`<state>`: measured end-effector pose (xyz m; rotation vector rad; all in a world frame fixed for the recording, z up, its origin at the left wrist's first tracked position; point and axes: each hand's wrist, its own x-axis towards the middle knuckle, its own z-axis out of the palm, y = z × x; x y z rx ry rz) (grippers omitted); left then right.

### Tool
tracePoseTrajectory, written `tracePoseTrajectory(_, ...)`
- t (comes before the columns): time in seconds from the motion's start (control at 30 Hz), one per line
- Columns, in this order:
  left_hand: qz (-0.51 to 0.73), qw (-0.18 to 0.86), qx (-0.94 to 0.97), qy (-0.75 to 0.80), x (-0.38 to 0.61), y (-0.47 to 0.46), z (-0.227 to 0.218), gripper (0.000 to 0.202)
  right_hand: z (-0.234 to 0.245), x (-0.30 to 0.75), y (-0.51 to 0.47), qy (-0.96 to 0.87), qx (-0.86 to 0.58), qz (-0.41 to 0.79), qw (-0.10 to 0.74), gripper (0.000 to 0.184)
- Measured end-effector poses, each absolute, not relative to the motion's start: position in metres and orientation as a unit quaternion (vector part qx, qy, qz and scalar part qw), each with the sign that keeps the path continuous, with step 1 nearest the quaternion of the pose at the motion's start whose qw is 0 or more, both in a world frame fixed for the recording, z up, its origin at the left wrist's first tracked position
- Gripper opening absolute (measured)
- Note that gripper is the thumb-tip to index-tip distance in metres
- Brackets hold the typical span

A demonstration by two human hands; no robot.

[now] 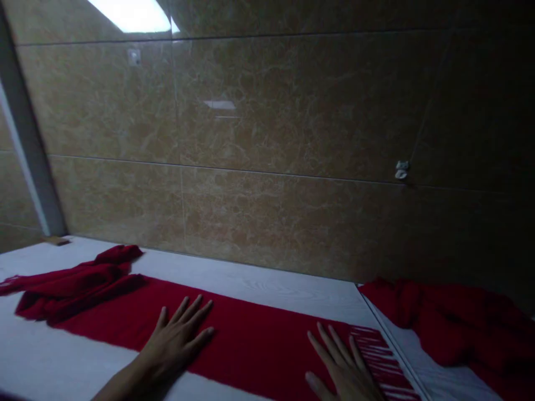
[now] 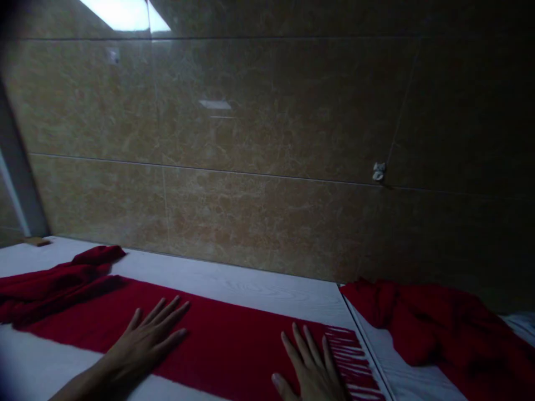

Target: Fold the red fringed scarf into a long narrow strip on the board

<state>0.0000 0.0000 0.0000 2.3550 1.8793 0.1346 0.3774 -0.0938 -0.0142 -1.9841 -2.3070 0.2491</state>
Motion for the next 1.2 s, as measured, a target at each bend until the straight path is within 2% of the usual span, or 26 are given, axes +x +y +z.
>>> tracePoseTrajectory(0.2,0.042,0.097,0.781,0.615,-0.003,-0.003,0.013,0.076,-0.019,0.392,-0.096,-0.763,-0.637,0.091,0.062,0.077)
tracePoseTrajectory(0.27,0.057,0.08,0.782,0.615,-0.007,-0.004,0.023,0.072,-0.022,0.4,-0.093,-0.763,-0.632,0.103,0.085,0.076)
tracePoseTrajectory(0.4,0.076,0.001,0.751,0.655,-0.018,-0.005,0.034,0.055,-0.029,0.451,-0.072,-0.73,-0.642,0.064,0.224,0.067)
tracePoseTrajectory(0.5,0.049,0.024,0.741,0.669,-0.022,0.0,0.029,0.055,-0.034,0.512,-0.053,-0.673,-0.659,0.014,0.336,0.07)
tracePoseTrajectory(0.7,0.009,0.061,0.783,0.619,-0.018,0.016,0.016,0.044,-0.057,0.593,-0.043,-0.575,-0.677,0.014,0.459,0.066)
tracePoseTrajectory(0.97,0.076,0.134,0.807,0.57,-0.017,0.027,0.056,0.047,-0.057,0.588,-0.046,-0.513,-0.67,0.045,0.534,0.061)
tracePoseTrajectory(1.07,0.112,0.186,0.799,0.56,-0.003,0.03,0.077,0.053,-0.051,0.585,-0.048,-0.503,-0.664,0.053,0.551,0.062)
tracePoseTrajectory(1.2,0.136,0.24,0.804,0.527,0.033,0.024,0.105,0.05,-0.048,0.582,-0.052,-0.505,-0.643,0.059,0.573,0.059)
